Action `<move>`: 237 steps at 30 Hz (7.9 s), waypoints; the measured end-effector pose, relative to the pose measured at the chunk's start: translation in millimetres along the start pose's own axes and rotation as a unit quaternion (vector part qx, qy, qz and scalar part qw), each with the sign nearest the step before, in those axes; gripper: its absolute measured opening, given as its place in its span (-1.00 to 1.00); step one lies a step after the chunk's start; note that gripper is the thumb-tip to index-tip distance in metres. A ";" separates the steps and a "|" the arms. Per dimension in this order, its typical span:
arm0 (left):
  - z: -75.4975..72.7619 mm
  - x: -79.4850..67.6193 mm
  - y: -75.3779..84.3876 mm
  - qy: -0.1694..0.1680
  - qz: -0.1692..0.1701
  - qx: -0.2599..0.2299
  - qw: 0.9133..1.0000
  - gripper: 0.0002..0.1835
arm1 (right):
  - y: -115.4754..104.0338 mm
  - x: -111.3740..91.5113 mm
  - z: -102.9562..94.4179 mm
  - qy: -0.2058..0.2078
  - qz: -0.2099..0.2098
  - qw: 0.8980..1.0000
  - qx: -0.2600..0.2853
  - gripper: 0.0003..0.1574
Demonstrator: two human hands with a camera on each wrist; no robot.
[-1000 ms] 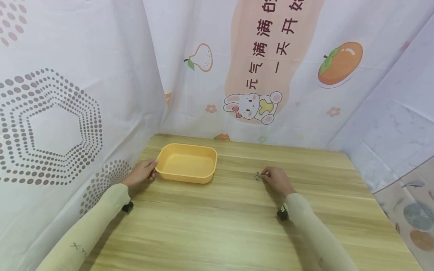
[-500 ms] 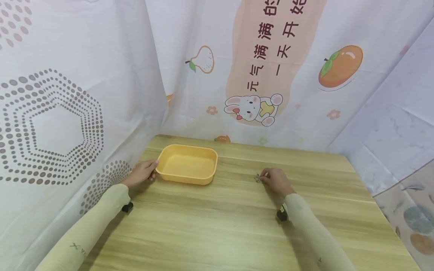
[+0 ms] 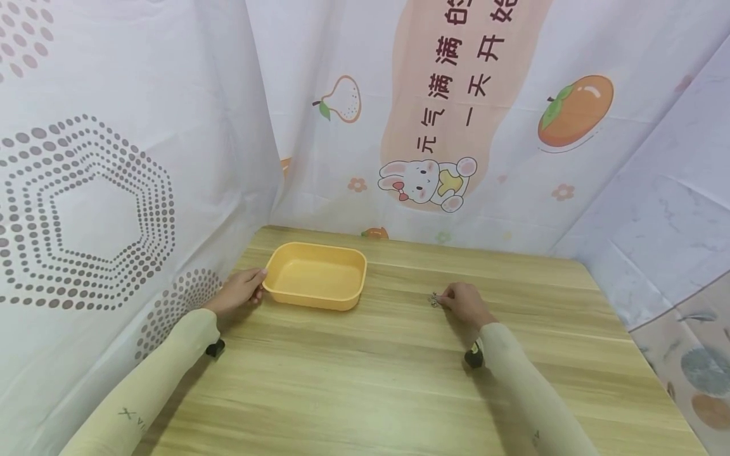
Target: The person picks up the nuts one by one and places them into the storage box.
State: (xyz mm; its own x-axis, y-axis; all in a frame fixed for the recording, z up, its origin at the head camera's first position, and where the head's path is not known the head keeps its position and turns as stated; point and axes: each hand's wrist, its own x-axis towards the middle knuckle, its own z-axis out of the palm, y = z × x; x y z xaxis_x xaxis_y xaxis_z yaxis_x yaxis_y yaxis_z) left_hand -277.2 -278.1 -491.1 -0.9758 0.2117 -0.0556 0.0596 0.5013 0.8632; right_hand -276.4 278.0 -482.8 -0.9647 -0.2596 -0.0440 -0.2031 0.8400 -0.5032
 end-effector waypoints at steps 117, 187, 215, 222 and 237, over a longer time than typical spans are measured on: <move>-0.2 -2.7 5.0 0.004 -0.014 0.006 1.000 -0.54 | -36.4 5.6 4.8 0.101 -0.073 0.992 -0.035 -0.92; -1.2 -5.6 11.0 -0.001 -0.008 0.006 1.000 -0.57 | -89.5 16.7 16.7 0.102 -0.118 0.987 -0.028 -0.94; 0.1 -4.3 8.4 0.000 -0.003 0.010 1.000 -0.58 | -104.8 19.1 24.4 0.094 -0.126 0.987 -0.011 -0.93; -1.5 -4.8 8.7 -0.003 -0.004 0.009 1.000 -0.55 | -108.4 20.2 25.0 0.094 -0.124 0.988 -0.005 -0.93; -0.8 -4.7 8.9 -0.001 -0.008 0.009 1.000 -0.56 | -123.2 21.2 27.7 0.083 -0.133 0.988 0.003 -0.92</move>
State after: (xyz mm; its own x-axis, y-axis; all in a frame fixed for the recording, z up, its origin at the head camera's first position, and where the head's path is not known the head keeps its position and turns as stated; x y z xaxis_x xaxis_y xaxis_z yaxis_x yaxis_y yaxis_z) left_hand -272.2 -275.3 -482.7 -0.9762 0.2054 -0.0698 0.0484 0.5201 0.8527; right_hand -267.2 155.9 -445.6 -0.8916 -0.3886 0.2324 -0.4526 0.7497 -0.4829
